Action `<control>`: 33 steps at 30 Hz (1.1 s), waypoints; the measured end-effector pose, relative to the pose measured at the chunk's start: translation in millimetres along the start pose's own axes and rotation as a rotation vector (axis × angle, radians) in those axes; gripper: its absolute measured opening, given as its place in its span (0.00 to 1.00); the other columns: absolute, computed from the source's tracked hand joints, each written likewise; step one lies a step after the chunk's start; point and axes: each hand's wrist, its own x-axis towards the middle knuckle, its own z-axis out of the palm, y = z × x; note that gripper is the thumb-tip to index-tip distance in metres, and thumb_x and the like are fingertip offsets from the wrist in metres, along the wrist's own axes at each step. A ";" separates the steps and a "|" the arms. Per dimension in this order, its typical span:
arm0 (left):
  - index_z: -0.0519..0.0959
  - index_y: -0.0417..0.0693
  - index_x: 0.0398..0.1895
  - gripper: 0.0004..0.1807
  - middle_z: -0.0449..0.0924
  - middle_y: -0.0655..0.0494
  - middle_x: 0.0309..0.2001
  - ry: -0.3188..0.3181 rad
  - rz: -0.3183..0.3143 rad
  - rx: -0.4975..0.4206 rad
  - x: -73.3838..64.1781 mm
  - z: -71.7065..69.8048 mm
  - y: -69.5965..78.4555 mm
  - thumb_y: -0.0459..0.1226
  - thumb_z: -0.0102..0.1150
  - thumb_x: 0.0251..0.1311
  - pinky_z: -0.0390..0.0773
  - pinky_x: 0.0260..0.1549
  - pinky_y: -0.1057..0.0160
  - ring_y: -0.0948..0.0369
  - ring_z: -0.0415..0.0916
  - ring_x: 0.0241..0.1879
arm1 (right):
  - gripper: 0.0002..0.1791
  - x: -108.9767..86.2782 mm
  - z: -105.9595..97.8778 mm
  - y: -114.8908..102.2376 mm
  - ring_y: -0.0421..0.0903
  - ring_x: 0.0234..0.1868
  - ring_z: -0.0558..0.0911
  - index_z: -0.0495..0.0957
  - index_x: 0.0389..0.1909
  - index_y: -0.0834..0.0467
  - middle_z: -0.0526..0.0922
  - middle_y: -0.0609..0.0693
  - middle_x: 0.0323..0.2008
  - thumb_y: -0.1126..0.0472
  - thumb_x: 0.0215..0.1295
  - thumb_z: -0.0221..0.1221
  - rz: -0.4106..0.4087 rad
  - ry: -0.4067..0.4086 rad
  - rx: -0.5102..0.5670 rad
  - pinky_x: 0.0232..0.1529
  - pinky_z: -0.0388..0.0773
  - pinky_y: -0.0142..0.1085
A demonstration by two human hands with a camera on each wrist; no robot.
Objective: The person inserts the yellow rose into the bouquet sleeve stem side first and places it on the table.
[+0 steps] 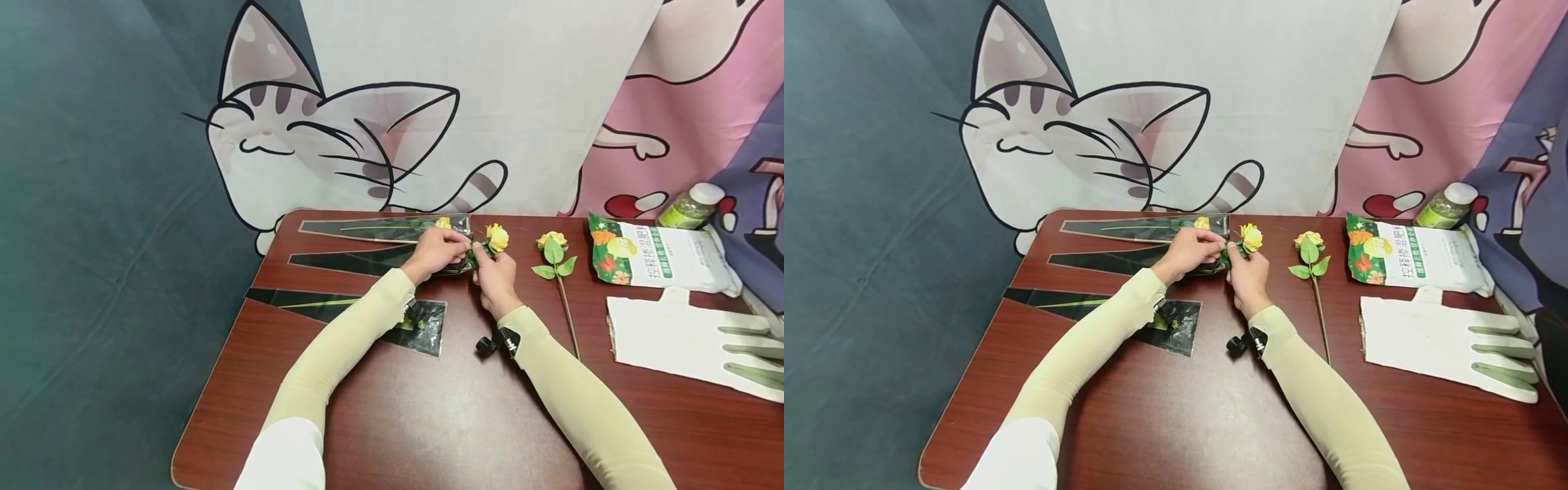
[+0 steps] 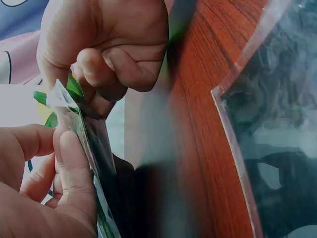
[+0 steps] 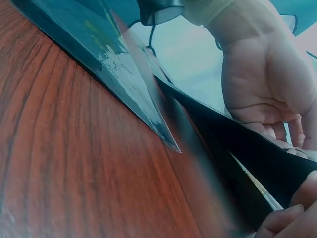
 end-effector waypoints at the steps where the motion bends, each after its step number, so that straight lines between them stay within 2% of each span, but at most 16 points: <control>1: 0.91 0.43 0.45 0.06 0.92 0.50 0.37 0.000 -0.001 -0.004 0.0 0.5 0.0 0.34 0.69 0.69 0.90 0.37 0.66 0.65 0.86 0.31 | 0.14 -0.4 0.4 0.2 0.35 0.10 0.69 0.77 0.40 0.57 0.74 0.40 0.20 0.50 0.74 0.66 -0.001 -0.005 -0.005 0.13 0.68 0.27; 10: 0.89 0.34 0.49 0.11 0.92 0.47 0.38 0.030 0.024 -0.043 -0.1 2.7 3.0 0.31 0.69 0.68 0.89 0.36 0.67 0.68 0.85 0.29 | 0.11 -2.6 5.4 0.4 0.36 0.08 0.66 0.80 0.42 0.54 0.71 0.38 0.15 0.50 0.74 0.66 0.023 -0.056 -0.053 0.15 0.68 0.30; 17: 0.89 0.34 0.46 0.09 0.91 0.47 0.35 0.034 0.038 -0.074 -0.9 1.9 6.7 0.31 0.69 0.68 0.90 0.35 0.66 0.67 0.85 0.28 | 0.10 -1.3 6.4 -0.9 0.36 0.08 0.65 0.78 0.39 0.55 0.68 0.38 0.11 0.54 0.72 0.67 0.059 -0.080 0.046 0.15 0.67 0.29; 21: 0.90 0.37 0.45 0.07 0.91 0.48 0.34 0.030 0.035 -0.083 -0.6 2.4 6.3 0.31 0.69 0.68 0.89 0.35 0.66 0.66 0.85 0.28 | 0.09 0.2 4.7 -2.4 0.36 0.08 0.65 0.77 0.41 0.53 0.68 0.38 0.10 0.55 0.72 0.67 0.083 -0.078 0.077 0.15 0.68 0.30; 26: 0.91 0.39 0.44 0.06 0.91 0.48 0.36 0.025 0.029 -0.076 -0.4 2.8 6.7 0.31 0.69 0.68 0.89 0.35 0.66 0.66 0.85 0.28 | 0.14 1.0 0.9 -5.9 0.36 0.09 0.65 0.74 0.51 0.48 0.74 0.38 0.16 0.58 0.72 0.67 0.063 -0.094 0.113 0.13 0.67 0.31; 30: 0.91 0.39 0.44 0.06 0.91 0.47 0.37 0.031 0.028 -0.064 -0.6 1.2 8.1 0.32 0.69 0.68 0.89 0.34 0.66 0.66 0.85 0.28 | 0.16 1.8 -2.9 -9.8 0.35 0.10 0.65 0.72 0.51 0.50 0.78 0.40 0.23 0.55 0.72 0.68 0.040 -0.115 0.144 0.12 0.65 0.29; 33: 0.91 0.40 0.43 0.05 0.91 0.47 0.36 0.037 0.023 -0.062 -0.8 -0.2 8.3 0.31 0.69 0.68 0.89 0.34 0.66 0.65 0.85 0.29 | 0.16 2.6 -6.0 -12.2 0.35 0.11 0.66 0.75 0.50 0.52 0.77 0.40 0.23 0.53 0.71 0.69 0.028 -0.132 0.144 0.13 0.66 0.28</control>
